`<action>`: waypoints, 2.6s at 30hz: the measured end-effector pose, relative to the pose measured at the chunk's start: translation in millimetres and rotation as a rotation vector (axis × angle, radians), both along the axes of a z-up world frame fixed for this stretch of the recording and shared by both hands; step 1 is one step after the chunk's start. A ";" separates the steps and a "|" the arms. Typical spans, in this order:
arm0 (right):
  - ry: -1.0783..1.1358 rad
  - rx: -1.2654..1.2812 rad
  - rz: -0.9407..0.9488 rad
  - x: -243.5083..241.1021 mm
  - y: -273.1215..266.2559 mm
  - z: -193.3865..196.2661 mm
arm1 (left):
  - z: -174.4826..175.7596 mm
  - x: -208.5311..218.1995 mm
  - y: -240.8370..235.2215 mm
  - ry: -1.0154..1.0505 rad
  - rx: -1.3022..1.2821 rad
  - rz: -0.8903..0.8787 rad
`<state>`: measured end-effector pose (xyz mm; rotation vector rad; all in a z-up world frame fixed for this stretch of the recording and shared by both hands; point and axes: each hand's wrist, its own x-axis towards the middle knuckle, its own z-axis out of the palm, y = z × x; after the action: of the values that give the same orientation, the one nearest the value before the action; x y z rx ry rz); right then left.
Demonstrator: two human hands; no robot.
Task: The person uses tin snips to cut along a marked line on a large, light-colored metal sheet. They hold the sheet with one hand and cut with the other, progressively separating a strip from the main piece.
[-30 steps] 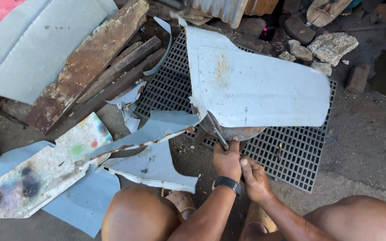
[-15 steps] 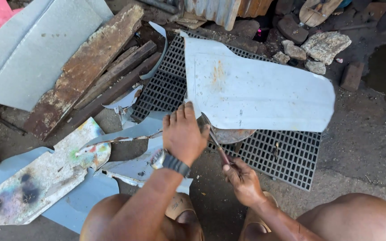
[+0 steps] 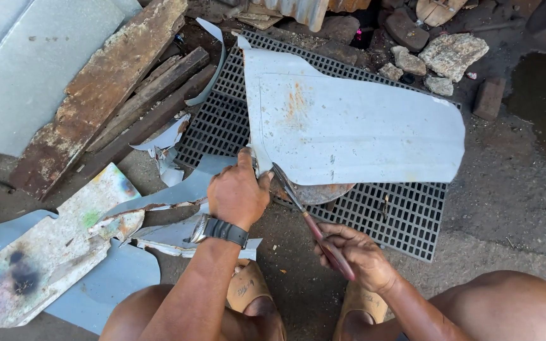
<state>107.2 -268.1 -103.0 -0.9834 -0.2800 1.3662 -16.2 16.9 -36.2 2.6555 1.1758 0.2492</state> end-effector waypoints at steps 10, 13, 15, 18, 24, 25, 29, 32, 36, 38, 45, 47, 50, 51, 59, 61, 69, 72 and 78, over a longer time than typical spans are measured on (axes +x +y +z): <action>0.382 0.359 0.190 10.3 23.8 -42.4 | 10.3 0.1 -7.3 0.004 0.041 -0.065; 0.111 0.136 0.104 19.9 17.2 -38.2 | -0.8 3.4 -5.6 -0.026 0.048 -0.077; -0.099 0.080 0.118 26.4 10.9 -34.7 | -21.4 4.5 -3.0 -0.037 0.000 -0.092; -0.330 -0.043 0.133 34.3 5.3 -27.4 | -28.7 6.5 -2.7 -0.029 -0.087 -0.121; -0.218 -0.034 0.041 23.8 16.0 -4.7 | 1.1 1.7 -10.9 -0.025 -0.132 -0.124; -0.205 -0.005 -0.033 19.1 19.8 1.3 | 21.5 1.7 -14.5 0.013 -0.147 -0.101; -0.121 -0.036 0.017 25.7 15.7 -7.1 | -1.0 -2.9 -14.0 -0.007 -0.153 -0.085; -0.064 0.119 0.202 33.2 12.1 -7.7 | -56.8 -0.5 -5.0 -0.154 -0.121 -0.102; 0.180 0.203 0.189 27.9 17.2 16.4 | -58.9 -0.5 -4.4 -0.107 -0.118 -0.113; 0.124 0.171 0.155 26.4 19.0 20.2 | -53.9 -0.6 -2.5 -0.088 -0.132 -0.107; 0.180 0.151 0.090 29.7 6.8 -21.8 | -50.2 -1.1 0.1 -0.108 -0.111 -0.090; 0.200 0.178 0.079 30.2 4.2 -28.0 | -49.5 1.8 1.2 -0.107 -0.114 -0.091; 0.040 0.165 0.027 26.2 8.1 -19.3 | -45.7 2.2 2.4 -0.050 -0.141 -0.085; 0.033 0.115 0.035 29.0 7.2 -21.3 | -44.4 1.8 2.5 -0.056 -0.149 -0.096; 0.023 0.110 0.139 32.8 12.7 -12.4 | -27.7 -1.7 -7.3 -0.110 -0.133 -0.106; 0.018 0.074 0.054 26.9 18.9 -5.5 | 25.2 -3.5 -13.8 -0.023 -0.206 -0.081; -0.099 -0.183 0.235 29.5 16.7 27.2 | -51.3 -6.4 1.0 -0.079 -0.188 -0.068; -0.463 -0.350 0.302 18.7 18.8 38.3 | -55.9 -8.2 0.2 -0.084 -0.166 -0.061; -0.607 -0.576 0.145 -6.0 28.4 59.5 | -69.1 -5.8 -7.3 -0.115 -0.107 -0.060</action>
<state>101.3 -239.7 -43.5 -1.8942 -0.4256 1.2723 -22.0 9.6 -105.3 2.5421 1.0432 0.3145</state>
